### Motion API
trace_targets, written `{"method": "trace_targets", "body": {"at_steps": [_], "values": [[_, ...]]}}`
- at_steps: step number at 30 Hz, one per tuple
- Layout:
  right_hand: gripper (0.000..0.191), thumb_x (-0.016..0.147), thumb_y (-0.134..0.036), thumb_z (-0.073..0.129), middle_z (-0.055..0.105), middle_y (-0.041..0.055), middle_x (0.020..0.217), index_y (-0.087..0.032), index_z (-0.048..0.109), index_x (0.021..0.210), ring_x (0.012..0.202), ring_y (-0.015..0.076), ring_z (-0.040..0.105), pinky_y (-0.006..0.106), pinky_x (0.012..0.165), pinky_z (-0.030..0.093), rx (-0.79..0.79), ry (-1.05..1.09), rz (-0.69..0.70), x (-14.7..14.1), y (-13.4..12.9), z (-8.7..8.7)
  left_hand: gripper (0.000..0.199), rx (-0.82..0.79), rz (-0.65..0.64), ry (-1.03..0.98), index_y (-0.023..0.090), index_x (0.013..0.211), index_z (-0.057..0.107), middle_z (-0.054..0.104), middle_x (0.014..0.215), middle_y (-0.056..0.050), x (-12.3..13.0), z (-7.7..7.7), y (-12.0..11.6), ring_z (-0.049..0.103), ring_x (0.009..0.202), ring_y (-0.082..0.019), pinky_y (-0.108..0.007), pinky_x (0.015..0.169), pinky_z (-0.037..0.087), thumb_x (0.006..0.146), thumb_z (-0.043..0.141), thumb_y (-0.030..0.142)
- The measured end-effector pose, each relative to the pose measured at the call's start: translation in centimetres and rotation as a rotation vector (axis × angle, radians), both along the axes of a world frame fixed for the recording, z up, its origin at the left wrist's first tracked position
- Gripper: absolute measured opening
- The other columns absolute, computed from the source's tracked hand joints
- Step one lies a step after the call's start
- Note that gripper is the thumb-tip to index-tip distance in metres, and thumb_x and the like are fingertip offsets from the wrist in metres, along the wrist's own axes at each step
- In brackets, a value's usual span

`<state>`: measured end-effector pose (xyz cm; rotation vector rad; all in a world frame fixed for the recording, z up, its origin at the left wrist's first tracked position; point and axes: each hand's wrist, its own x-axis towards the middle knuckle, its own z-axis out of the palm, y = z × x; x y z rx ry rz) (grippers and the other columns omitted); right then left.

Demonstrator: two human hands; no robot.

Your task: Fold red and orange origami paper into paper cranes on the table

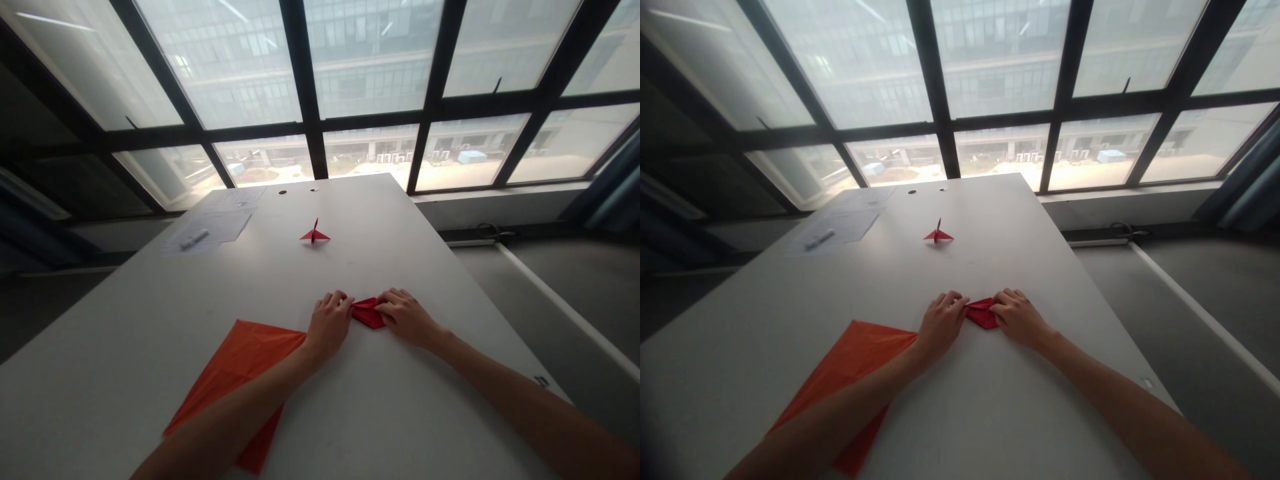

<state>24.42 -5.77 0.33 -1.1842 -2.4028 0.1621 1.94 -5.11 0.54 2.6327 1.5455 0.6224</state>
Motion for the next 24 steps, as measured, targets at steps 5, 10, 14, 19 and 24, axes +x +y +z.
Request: {"method": "trace_targets", "body": {"at_steps": [5, 10, 14, 19, 24], "values": [[0.019, 0.092, -0.018, 0.056, 0.066, 0.0066, 0.097, -0.022, 0.069, 0.106, 0.094, 0.0206, 0.056, 0.034, 0.087, 0.038, 0.026, -0.004, -0.046, -0.3, 0.1, -0.4, 0.006, -0.075, 0.069, -0.08, 0.022, 0.095, 0.063, 0.063, 0.097, -0.002, -0.6, -0.3, 1.5, 0.055, 0.092, -0.02, -0.032, 0.084, 0.044, 0.089, 0.062, 0.024], [0.017, 0.093, -0.018, 0.055, 0.065, 0.0072, 0.097, -0.022, 0.071, 0.096, 0.094, 0.0202, 0.055, 0.034, 0.087, 0.038, 0.033, -0.066, -0.033, -0.5, 0.0, -0.2, 0.008, -0.005, 0.07, 0.073, 0.022, 0.087, 0.066, 0.064, 0.103, -0.005, -0.5, 0.5, 1.0, 0.056, 0.098, -0.023, -0.037, 0.085, 0.043, 0.09, 0.061, 0.027], [0.017, 0.094, -0.018, 0.054, 0.064, 0.0074, 0.096, -0.021, 0.071, 0.093, 0.093, 0.0202, 0.055, 0.034, 0.087, 0.037, 0.031, -0.077, -0.027, -0.5, -0.2, 0.0, 0.024, 0.041, 0.062, 0.183, 0.019, 0.101, 0.067, 0.062, 0.121, -0.011, 0.2, 1.0, -0.5, 0.054, 0.11, -0.027, -0.043, 0.091, 0.042, 0.097, 0.047, 0.031], [0.019, 0.094, -0.019, 0.053, 0.063, 0.0074, 0.093, -0.02, 0.07, 0.086, 0.09, 0.0198, 0.054, 0.033, 0.085, 0.037, 0.036, -0.11, -0.038, -0.7, -0.3, 0.1, 0.057, 0.045, -0.082, 0.253, 0.011, 0.146, 0.037, 0.039, 0.151, -0.016, 0.9, 0.0, -2.1, 0.032, 0.141, -0.028, -0.046, 0.114, 0.025, 0.099, 0.036, 0.045], [0.018, 0.093, -0.016, 0.053, 0.063, 0.0079, 0.094, -0.02, 0.07, 0.089, 0.09, 0.0204, 0.054, 0.034, 0.085, 0.036, 0.043, -0.178, -0.043, -0.8, -0.5, 0.4, 0.082, -0.074, 0.019, 0.306, 0.006, 0.148, 0.034, 0.032, 0.153, -0.021, 0.6, -1.2, -2.0, 0.025, 0.144, -0.034, -0.052, 0.117, 0.018, 0.093, 0.029, 0.066]]}}
